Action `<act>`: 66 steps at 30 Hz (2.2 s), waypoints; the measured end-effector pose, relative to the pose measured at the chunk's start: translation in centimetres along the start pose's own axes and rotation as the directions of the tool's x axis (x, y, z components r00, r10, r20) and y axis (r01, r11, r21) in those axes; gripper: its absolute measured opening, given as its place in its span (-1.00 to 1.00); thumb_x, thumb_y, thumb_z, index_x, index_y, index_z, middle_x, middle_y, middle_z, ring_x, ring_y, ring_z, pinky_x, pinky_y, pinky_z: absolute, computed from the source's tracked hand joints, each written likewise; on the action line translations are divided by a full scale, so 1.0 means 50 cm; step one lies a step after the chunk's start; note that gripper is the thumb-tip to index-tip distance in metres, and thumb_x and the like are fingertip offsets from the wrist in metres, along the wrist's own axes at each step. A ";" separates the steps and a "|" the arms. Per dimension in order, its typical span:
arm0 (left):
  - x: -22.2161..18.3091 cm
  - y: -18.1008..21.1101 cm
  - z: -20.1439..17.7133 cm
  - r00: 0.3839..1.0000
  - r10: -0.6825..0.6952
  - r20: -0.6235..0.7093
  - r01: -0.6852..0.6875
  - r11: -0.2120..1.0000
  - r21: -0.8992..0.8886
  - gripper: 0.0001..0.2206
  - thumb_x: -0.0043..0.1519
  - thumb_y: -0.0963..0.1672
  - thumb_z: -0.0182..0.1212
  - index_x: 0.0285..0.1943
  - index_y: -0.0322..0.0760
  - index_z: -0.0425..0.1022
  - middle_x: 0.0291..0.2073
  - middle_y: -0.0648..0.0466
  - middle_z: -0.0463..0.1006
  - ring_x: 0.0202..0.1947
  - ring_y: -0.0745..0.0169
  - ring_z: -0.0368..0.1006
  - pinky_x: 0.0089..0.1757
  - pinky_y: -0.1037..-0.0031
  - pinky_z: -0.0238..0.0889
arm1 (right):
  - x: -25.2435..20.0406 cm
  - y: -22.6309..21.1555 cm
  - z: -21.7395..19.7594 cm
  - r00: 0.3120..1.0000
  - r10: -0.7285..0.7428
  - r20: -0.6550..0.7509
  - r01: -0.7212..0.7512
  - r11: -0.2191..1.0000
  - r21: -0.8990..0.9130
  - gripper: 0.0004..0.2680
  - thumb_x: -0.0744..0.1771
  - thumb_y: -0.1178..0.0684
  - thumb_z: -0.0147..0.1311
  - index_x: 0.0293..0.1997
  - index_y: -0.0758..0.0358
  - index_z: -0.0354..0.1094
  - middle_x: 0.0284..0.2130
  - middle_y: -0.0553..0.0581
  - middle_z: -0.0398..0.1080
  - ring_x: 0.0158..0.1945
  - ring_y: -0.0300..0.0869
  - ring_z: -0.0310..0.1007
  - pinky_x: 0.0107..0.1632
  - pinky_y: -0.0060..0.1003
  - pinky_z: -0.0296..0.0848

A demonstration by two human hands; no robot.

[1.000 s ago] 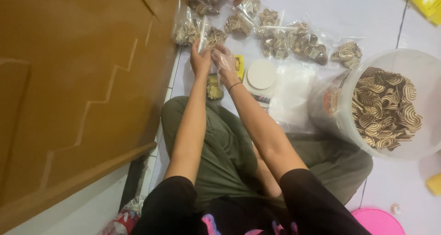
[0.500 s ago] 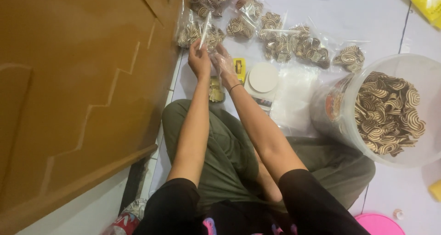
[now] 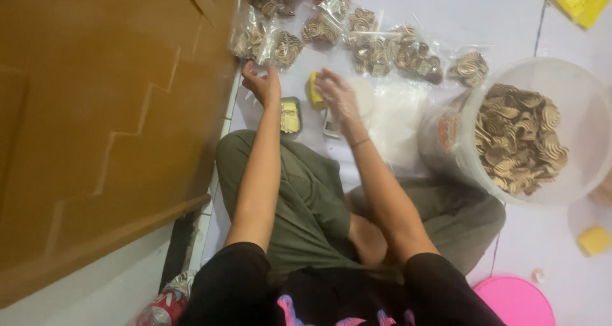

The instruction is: Person is sitting on the floor, wearing gloves, and packaging swirl cookies from a large bowl into small plastic bags, then weighing them on a scale.

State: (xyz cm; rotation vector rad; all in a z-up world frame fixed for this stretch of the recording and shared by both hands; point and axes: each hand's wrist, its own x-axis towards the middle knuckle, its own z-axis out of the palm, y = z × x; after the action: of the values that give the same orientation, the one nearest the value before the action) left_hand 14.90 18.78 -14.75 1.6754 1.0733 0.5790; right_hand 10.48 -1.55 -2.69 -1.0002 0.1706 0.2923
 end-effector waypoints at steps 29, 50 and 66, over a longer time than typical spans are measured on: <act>-0.623 0.138 -0.129 0.217 0.247 0.944 -0.701 0.713 -0.026 -0.69 0.25 -0.20 0.21 0.18 -0.09 0.52 0.33 -0.13 0.27 0.24 -0.21 0.40 0.16 0.09 0.36 | -0.268 -0.106 -0.380 0.971 -0.182 0.156 0.100 -0.282 -0.954 -0.87 0.28 0.17 0.06 -0.16 0.28 0.47 -0.23 0.38 0.49 -0.04 0.18 0.52 -0.02 0.05 0.52; -0.631 0.050 -0.010 0.462 0.184 0.868 -0.471 0.880 0.063 -0.71 0.30 -0.17 0.12 0.18 -0.06 0.55 0.09 -0.13 0.40 0.01 -0.02 0.58 0.02 0.23 0.45 | -0.253 -0.083 -0.422 0.981 -0.194 0.030 0.012 -0.092 -0.996 -0.90 0.32 0.11 0.08 -0.36 0.17 0.52 -0.44 0.18 0.52 -0.21 0.01 0.58 -0.16 -0.13 0.51; -0.652 0.117 -0.042 0.311 0.429 0.848 -0.809 0.587 0.000 -0.84 0.20 -0.11 0.35 -0.07 0.07 0.67 0.29 -0.05 0.30 0.41 -0.21 0.07 0.20 -0.06 0.08 | -0.335 -0.204 -0.298 0.970 -0.206 -0.127 -0.101 0.130 -0.986 -0.82 0.38 0.06 -0.03 -0.10 0.25 0.55 -0.14 0.31 0.54 0.07 0.21 0.49 0.05 0.10 0.47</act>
State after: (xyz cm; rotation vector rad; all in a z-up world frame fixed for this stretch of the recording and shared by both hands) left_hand -0.43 -8.89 -4.68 2.4327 -0.2505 -0.0224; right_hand -2.27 -22.06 2.16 -2.4741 0.1375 0.1867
